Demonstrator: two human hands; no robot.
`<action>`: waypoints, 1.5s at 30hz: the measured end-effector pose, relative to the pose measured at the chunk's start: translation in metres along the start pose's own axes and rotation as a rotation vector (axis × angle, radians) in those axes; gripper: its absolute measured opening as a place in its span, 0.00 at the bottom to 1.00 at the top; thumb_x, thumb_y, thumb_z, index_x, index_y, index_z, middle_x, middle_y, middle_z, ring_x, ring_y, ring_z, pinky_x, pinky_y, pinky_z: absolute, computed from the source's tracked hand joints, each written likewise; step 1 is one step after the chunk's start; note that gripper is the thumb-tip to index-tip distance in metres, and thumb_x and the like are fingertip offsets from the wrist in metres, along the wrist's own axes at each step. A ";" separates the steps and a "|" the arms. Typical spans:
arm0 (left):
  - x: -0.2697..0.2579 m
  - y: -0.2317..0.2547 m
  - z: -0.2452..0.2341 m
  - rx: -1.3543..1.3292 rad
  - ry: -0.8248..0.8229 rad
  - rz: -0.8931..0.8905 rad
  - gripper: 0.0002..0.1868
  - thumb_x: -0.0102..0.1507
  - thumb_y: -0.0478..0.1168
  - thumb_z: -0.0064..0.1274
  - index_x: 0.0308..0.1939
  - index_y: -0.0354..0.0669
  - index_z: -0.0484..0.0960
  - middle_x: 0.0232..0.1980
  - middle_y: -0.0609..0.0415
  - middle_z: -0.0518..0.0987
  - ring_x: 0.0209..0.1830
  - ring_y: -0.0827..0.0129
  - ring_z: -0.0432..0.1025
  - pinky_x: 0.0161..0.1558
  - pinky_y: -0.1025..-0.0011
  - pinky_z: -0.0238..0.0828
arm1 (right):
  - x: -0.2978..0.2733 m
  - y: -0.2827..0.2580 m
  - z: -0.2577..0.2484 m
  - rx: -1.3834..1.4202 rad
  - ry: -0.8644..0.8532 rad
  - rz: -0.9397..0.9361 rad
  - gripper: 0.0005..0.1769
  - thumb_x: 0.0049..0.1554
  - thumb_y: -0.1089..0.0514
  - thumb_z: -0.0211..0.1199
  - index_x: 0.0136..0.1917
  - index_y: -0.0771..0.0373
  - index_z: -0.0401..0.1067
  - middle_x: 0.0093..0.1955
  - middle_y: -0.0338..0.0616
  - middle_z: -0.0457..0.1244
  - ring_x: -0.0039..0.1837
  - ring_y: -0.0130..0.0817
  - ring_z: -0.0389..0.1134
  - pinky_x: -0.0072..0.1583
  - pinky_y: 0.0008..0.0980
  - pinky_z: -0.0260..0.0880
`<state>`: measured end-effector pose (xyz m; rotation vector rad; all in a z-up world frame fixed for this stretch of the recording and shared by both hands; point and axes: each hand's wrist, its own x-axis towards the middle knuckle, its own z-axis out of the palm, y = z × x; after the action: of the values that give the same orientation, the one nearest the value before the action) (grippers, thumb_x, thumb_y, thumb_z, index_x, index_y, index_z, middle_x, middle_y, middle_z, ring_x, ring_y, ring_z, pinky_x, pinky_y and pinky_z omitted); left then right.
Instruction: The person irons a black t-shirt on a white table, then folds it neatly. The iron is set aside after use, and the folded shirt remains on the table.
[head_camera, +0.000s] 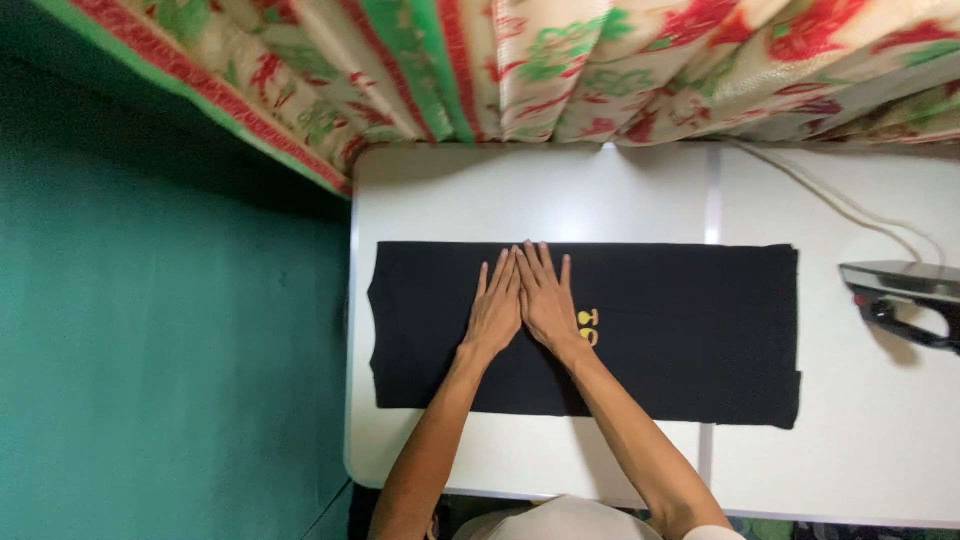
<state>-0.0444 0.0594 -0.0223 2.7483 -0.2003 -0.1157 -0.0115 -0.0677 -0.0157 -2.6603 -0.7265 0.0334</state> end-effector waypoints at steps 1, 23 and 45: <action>-0.005 -0.014 -0.014 -0.004 -0.008 -0.005 0.31 0.69 0.40 0.37 0.77 0.37 0.57 0.82 0.45 0.52 0.83 0.55 0.44 0.76 0.45 0.37 | 0.002 -0.001 0.002 0.003 -0.009 0.002 0.35 0.63 0.54 0.45 0.83 0.54 0.48 0.86 0.45 0.43 0.86 0.48 0.37 0.77 0.68 0.34; -0.061 -0.182 -0.079 0.129 0.116 -0.226 0.32 0.74 0.47 0.33 0.81 0.47 0.47 0.85 0.58 0.41 0.84 0.53 0.31 0.75 0.37 0.22 | 0.064 -0.149 0.058 -0.070 -0.158 -0.091 0.33 0.70 0.40 0.38 0.82 0.54 0.50 0.86 0.45 0.40 0.86 0.48 0.36 0.79 0.66 0.31; -0.054 -0.173 -0.083 0.259 0.275 -0.149 0.28 0.73 0.41 0.35 0.78 0.43 0.59 0.84 0.50 0.49 0.83 0.46 0.35 0.74 0.34 0.28 | -0.016 0.004 -0.009 -0.217 0.064 0.341 0.34 0.70 0.41 0.44 0.82 0.58 0.53 0.86 0.49 0.42 0.84 0.57 0.40 0.73 0.77 0.40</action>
<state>-0.0669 0.2571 -0.0081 2.9939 0.0698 0.2655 -0.0222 -0.0821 -0.0099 -2.9475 -0.2616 -0.0421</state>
